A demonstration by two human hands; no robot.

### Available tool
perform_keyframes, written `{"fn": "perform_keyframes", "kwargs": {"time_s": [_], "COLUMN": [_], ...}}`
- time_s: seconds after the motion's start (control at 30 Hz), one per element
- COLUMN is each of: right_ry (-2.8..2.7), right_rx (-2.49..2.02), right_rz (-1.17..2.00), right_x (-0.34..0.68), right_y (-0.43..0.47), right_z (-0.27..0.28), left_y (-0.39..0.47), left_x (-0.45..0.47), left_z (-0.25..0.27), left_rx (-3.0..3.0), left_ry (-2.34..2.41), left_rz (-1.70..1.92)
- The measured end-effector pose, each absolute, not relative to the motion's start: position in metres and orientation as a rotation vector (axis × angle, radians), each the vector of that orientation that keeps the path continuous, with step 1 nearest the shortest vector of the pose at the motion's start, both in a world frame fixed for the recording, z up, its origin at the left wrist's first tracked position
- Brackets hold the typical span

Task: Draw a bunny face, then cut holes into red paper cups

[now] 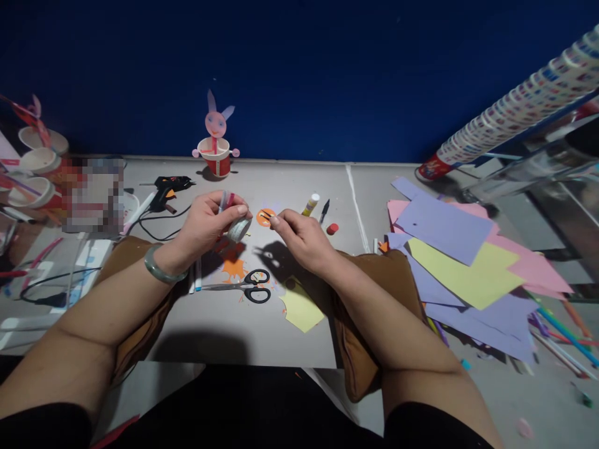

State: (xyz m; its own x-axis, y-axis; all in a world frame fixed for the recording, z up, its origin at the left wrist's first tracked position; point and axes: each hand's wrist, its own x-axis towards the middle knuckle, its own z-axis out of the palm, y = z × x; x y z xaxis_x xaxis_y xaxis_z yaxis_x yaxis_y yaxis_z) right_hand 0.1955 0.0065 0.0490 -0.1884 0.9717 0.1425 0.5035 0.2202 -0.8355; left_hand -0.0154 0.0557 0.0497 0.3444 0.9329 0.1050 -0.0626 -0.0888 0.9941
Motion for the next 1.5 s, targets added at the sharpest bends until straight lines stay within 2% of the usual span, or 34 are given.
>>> {"fn": "perform_keyframes", "kwargs": {"time_s": [0.83, 1.5], "right_ry": [-1.735, -1.779], "right_rx": [-1.264, -1.264], "right_rz": [1.010, 0.996], "right_x": [0.193, 0.195], "right_y": [0.006, 0.007], "right_z": [0.055, 0.055], "left_y": [0.043, 0.043], "left_x": [-0.005, -0.006], "left_z": [0.047, 0.050], "left_rx": [1.420, 1.522], "left_ry": [0.859, 0.866], "left_rz": [0.898, 0.844]}}
